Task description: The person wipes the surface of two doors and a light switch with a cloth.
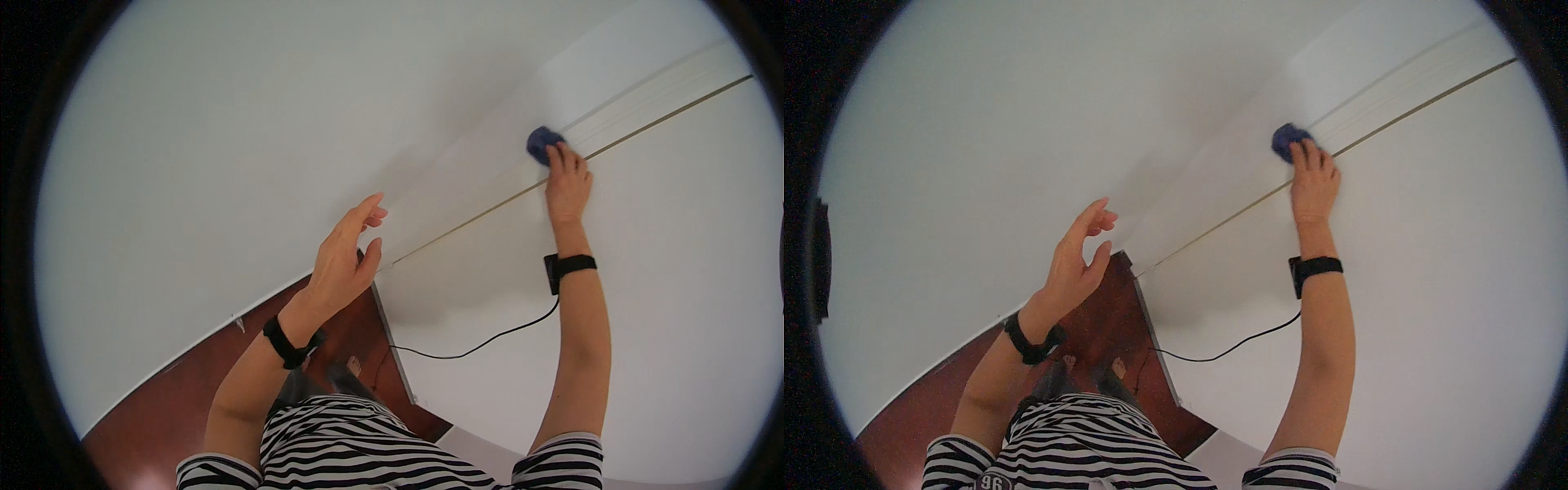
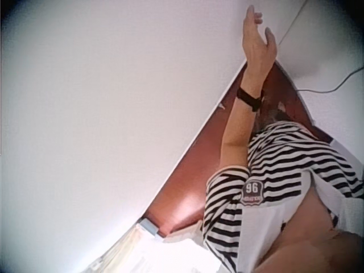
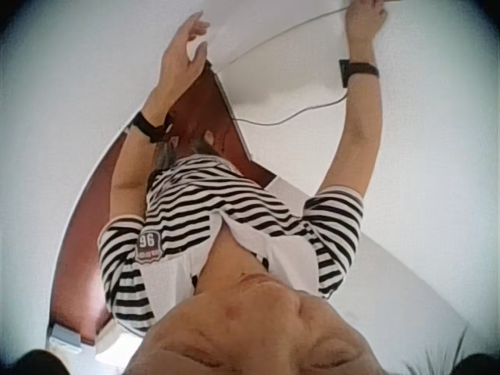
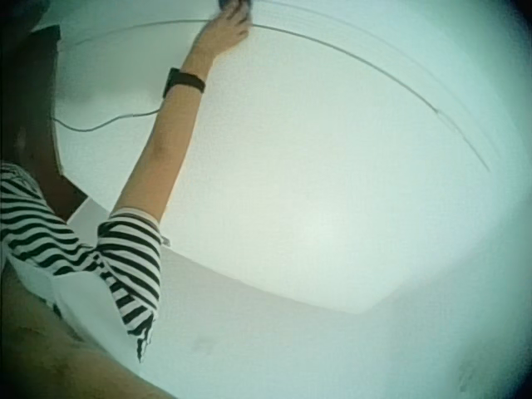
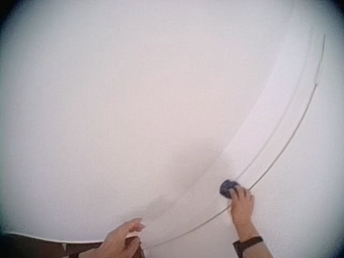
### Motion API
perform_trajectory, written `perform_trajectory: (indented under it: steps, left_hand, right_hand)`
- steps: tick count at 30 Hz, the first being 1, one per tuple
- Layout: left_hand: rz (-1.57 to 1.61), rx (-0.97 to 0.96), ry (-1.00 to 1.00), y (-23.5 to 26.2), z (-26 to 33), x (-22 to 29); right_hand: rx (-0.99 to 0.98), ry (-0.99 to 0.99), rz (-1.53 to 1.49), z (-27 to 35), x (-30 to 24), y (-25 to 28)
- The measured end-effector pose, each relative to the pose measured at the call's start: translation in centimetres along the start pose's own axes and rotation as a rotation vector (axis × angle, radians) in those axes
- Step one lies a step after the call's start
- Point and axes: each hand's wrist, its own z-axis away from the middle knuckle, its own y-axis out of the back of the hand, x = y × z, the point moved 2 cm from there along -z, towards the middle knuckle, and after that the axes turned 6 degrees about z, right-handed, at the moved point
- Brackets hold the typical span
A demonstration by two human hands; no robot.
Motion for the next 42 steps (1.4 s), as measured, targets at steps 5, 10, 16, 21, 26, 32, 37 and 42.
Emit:
perform_trajectory:
  steps: [5, 10, 16, 21, 26, 32, 37, 42]
  left_hand:
    - [0.041, -0.088, 0.124, 0.0, -1.8, 2.8]
    - [0.038, -0.15, 0.139, 1.0, -4.6, 6.9]
    - [-0.009, -0.196, 0.25, 0.8, -9.1, 11.0]
    - [-0.066, -0.169, 0.326, -0.2, -11.7, 15.2]
    - [-0.11, -0.122, 0.362, -2.6, -13.5, 17.0]
    - [-0.186, -0.038, 0.505, -4.0, -10.5, 13.3]
    - [-0.24, 0.122, 0.567, -12.7, -1.1, 5.0]
    - [-0.28, 0.226, 0.492, -13.7, -1.8, 4.0]
  right_hand:
    - [-0.046, 0.175, -0.122, 2.4, -3.5, 0.5]
    - [-0.195, 0.159, -0.194, 0.6, -5.3, 1.8]
    - [-0.376, 0.246, -0.235, -0.2, -6.1, 0.2]
    - [-0.548, 0.251, -0.333, 0.5, -7.1, -0.6]
    - [-0.722, 0.334, -0.291, 3.4, -7.5, -1.6]
    - [-0.996, 0.572, -0.375, 13.0, -15.0, -2.3]
    - [-1.222, 0.911, -0.357, 27.9, -15.5, -7.9]
    - [-1.109, 0.772, -0.553, 25.6, -15.0, -10.7]
